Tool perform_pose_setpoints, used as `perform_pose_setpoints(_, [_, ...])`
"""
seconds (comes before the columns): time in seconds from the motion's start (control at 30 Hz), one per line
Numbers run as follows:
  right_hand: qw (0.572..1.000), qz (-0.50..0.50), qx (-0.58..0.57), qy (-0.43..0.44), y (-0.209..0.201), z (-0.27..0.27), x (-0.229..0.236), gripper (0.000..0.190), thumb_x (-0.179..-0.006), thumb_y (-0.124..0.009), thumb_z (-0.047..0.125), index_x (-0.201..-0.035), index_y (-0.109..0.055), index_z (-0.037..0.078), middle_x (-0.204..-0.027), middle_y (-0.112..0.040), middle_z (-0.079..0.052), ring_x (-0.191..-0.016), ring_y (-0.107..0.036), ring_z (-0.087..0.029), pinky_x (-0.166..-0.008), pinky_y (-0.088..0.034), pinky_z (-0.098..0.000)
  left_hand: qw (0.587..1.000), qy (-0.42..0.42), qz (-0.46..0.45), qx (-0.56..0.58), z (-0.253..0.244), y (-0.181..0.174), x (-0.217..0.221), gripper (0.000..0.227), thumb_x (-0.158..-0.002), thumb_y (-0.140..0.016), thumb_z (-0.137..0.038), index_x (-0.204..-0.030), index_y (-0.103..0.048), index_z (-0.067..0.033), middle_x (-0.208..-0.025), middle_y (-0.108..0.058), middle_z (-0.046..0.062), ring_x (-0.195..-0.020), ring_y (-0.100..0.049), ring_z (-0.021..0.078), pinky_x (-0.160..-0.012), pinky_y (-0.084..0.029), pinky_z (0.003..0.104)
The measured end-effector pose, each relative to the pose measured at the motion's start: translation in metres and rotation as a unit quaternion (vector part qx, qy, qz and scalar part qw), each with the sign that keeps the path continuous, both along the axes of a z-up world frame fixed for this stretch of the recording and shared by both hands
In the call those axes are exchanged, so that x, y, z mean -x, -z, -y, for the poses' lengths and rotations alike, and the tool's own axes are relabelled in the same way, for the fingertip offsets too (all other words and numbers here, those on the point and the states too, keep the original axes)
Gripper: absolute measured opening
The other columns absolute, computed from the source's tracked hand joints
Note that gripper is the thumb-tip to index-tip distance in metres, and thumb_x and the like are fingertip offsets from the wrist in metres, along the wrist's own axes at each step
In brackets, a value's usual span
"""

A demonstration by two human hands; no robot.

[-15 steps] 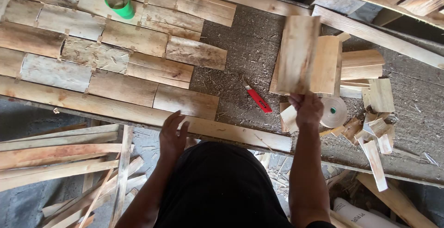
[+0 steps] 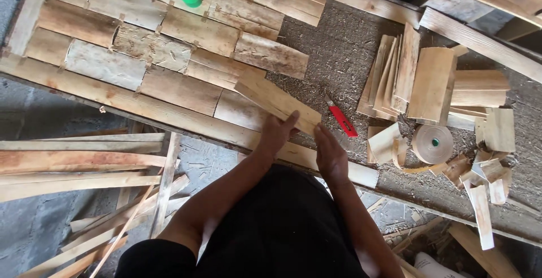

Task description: Arranging and taping thin wood or bamboo strips together on a workbench to create a decorative panel.

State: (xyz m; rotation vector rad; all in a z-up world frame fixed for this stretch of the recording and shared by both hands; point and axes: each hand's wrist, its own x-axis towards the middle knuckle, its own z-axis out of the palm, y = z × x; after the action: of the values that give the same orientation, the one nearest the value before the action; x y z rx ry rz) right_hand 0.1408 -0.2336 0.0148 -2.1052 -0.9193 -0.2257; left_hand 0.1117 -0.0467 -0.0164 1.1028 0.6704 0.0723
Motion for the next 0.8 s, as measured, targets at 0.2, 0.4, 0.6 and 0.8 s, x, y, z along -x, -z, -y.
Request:
perform_pose_setpoints(0.2, [1.000,-0.008,-0.029,0.003,0.019,0.001,-0.003,0.034,-0.094,-0.075,0.015,-0.125,-0.064,0.006,-0.136,-0.064,-0.020,-0.120,-0.069,-0.038,-0.097,-0.061,-0.0443,0.984,-0.109,0.037,0.134,-0.019,0.067,0.013,0.020,-0.094,-0.080,-0.019,-0.104,-0.067,-0.0068,-0.088,-0.071,0.007,-0.062,-0.065,0.0161,-0.049,-0.048,0.029])
perform_pose_setpoints(0.4, [0.973,0.007,0.149,0.178,0.078,0.027,-0.057,0.058,-0.082,-0.079,0.013,-0.135,-0.061,-0.002,-0.136,-0.058,-0.028,-0.122,-0.057,-0.045,-0.101,-0.049,-0.0546,0.978,-0.109,0.044,0.175,-0.028,0.046,0.024,0.018,-0.092,-0.078,-0.017,-0.105,-0.068,-0.0090,-0.093,-0.073,0.004,-0.072,-0.070,0.0163,-0.056,-0.052,0.027])
perform_pose_setpoints(0.6, [0.933,-0.098,0.273,0.213,0.105,0.038,-0.082,0.046,-0.088,-0.081,0.026,-0.129,-0.067,0.012,-0.127,-0.064,-0.013,-0.119,-0.059,-0.034,-0.099,-0.049,-0.0520,0.967,-0.135,0.055,0.210,-0.026,0.025,0.030,0.026,-0.085,-0.077,-0.016,-0.109,-0.067,-0.0153,-0.097,-0.074,-0.002,-0.082,-0.073,0.0130,-0.067,-0.061,0.030])
perform_pose_setpoints(0.8, [0.915,-0.133,0.316,0.214,0.106,0.044,-0.090,0.036,-0.089,-0.079,0.033,-0.119,-0.070,0.014,-0.124,-0.063,-0.013,-0.115,-0.061,-0.031,-0.096,-0.051,-0.0471,0.974,-0.169,0.006,0.150,-0.038,0.054,0.041,0.020,-0.089,-0.080,-0.019,-0.104,-0.069,-0.0124,-0.090,-0.071,0.001,-0.070,-0.066,0.0136,-0.060,-0.053,0.027])
